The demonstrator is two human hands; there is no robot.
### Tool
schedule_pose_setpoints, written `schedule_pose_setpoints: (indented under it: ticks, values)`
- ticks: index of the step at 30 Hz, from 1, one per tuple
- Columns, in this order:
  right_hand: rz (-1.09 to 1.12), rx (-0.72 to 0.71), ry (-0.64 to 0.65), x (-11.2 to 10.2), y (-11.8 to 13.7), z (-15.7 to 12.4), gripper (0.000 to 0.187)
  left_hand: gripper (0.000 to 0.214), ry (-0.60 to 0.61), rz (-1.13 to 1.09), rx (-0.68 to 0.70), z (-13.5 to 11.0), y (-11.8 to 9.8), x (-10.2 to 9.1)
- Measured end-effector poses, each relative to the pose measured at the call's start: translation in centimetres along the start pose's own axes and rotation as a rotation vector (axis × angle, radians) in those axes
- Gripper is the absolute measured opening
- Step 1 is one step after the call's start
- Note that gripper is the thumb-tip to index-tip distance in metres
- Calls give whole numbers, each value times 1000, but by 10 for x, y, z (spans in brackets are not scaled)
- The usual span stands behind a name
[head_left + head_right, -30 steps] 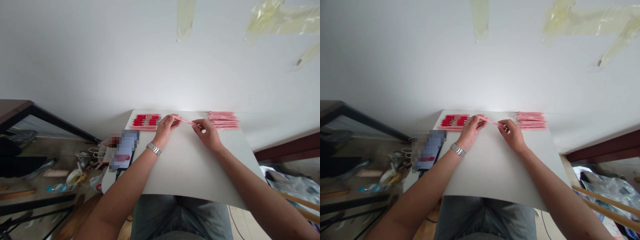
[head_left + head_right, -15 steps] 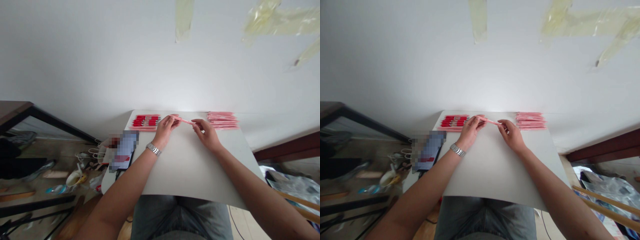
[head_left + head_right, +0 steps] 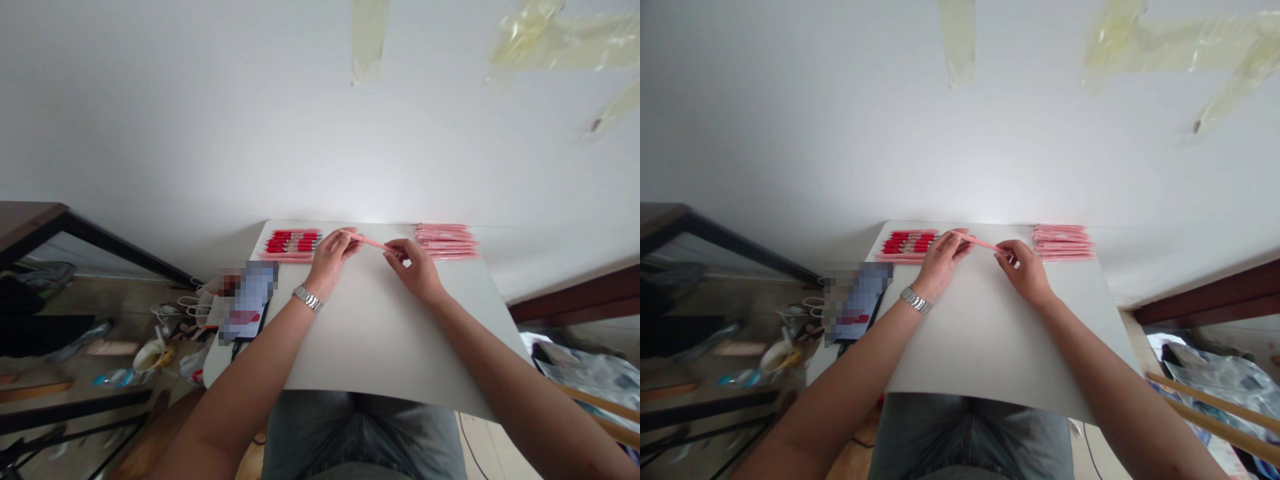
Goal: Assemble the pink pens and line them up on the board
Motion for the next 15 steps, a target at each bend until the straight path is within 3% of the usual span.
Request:
schedule_pose_setpoints:
  ticks: [15]
  values:
    - [26, 17, 77, 0, 0, 0, 34, 37, 40, 37, 33, -2, -6, 5]
Point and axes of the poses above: each hand's wrist, its own z-axis towards the middle knuckle, its own x-axis out of the palm, y = z × x, the point moved 3 cm from there along z, towards the middle knuckle, and after that the axes turned 4 degrees about z, right-handed, at the moved point
